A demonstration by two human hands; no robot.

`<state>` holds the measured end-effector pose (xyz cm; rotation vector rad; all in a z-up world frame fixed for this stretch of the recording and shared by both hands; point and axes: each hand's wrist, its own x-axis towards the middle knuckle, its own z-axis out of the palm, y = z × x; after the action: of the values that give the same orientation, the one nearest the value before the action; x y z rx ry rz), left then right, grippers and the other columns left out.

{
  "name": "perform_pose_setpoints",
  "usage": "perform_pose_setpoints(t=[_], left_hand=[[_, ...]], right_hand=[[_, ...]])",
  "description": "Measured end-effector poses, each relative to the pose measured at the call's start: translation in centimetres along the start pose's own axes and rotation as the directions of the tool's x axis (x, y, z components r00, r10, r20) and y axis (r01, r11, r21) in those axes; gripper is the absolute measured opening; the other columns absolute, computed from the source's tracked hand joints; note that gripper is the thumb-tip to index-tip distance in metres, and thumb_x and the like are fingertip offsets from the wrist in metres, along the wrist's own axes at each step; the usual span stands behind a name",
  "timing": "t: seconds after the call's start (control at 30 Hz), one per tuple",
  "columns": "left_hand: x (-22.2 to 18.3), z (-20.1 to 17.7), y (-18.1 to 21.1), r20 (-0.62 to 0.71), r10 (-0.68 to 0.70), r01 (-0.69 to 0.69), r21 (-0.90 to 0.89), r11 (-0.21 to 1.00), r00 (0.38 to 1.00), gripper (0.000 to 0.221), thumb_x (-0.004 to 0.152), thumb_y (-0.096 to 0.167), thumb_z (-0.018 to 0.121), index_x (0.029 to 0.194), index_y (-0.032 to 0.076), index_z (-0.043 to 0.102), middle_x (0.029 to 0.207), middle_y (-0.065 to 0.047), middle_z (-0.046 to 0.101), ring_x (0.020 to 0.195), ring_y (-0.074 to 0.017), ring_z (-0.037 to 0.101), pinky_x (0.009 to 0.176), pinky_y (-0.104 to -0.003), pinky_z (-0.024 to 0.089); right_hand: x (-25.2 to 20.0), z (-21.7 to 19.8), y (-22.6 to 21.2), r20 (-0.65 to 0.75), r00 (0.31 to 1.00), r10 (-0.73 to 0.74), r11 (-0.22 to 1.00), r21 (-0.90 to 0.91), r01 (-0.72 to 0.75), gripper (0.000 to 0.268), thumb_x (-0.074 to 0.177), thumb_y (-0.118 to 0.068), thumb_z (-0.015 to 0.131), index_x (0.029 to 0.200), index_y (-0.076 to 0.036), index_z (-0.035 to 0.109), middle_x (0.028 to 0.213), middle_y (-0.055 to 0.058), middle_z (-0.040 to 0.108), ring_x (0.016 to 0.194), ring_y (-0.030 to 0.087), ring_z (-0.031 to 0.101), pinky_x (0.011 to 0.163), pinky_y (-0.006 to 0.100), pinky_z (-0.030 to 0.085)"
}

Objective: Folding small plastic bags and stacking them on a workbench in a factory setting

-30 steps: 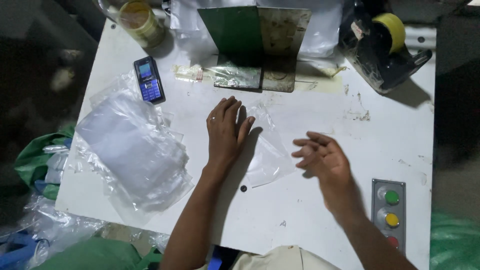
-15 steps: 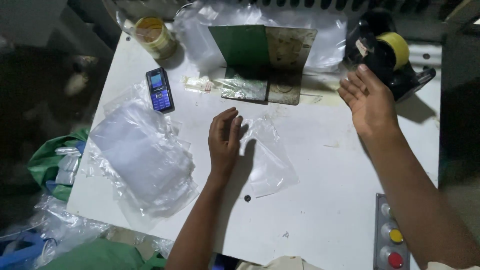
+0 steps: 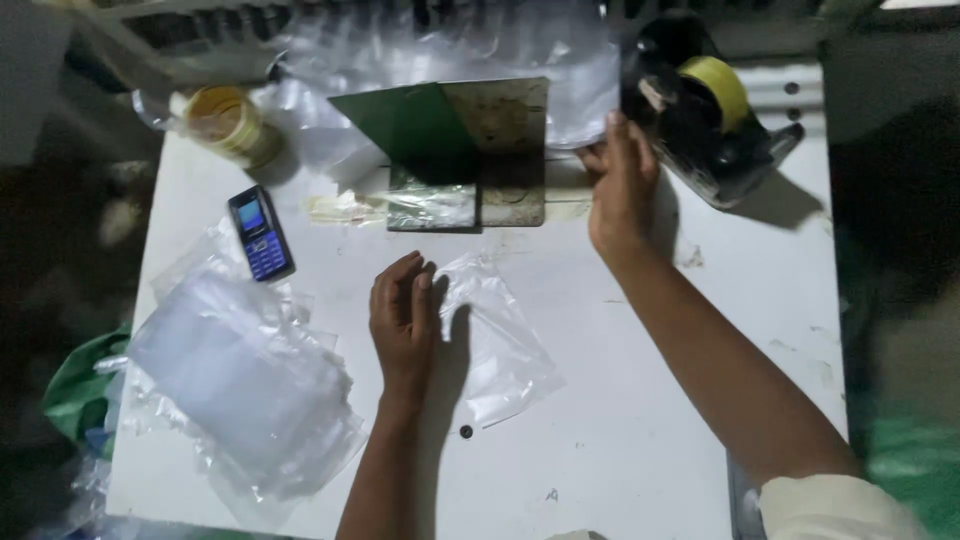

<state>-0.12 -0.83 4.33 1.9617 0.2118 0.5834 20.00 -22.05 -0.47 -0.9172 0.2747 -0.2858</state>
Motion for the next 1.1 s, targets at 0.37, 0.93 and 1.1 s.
perform_pose_setpoints(t=[0.37,0.93,1.1], left_hand=[[-0.4,2.3,10.2,0.014,-0.693,0.629,-0.434,0.645,0.721,0.024,0.103,0.027,0.053,0.123,0.018,0.061,0.125,-0.005,0.065,0.116,-0.0183,0.065,0.078,-0.037,0.052],[-0.2,-0.4,0.5,-0.053,-0.031,0.027,-0.073,0.997,0.998,0.027,0.106,0.022,0.054,0.122,0.005,0.067,0.119,-0.009,0.068,0.109,-0.0201,0.068,0.096,-0.03,0.056],[-0.4,-0.8,0.5,-0.071,0.027,-0.036,-0.119,0.992,0.997,0.02,0.105,0.016,0.055,0.112,0.005,0.07,0.102,-0.009,0.072,0.096,-0.0202,0.072,0.082,-0.03,0.059]], right_hand=[[-0.3,-0.5,-0.3,-0.005,0.996,0.087,0.996,0.036,-0.087,0.038,0.09,-0.037,0.072,0.113,-0.007,0.067,0.105,0.002,0.067,0.098,0.012,0.064,0.08,0.03,0.057],[1.3,-1.4,0.5,0.101,0.989,0.109,0.987,0.103,-0.119,0.03,0.089,-0.034,0.075,0.103,-0.01,0.063,0.101,0.012,0.076,0.086,0.022,0.074,0.078,0.035,0.061],[2.1,-2.1,0.6,0.11,0.988,0.112,0.982,0.137,-0.127,0.038,0.089,-0.03,0.073,0.114,-0.002,0.065,0.115,0.02,0.076,0.102,0.032,0.077,0.089,0.046,0.066]])
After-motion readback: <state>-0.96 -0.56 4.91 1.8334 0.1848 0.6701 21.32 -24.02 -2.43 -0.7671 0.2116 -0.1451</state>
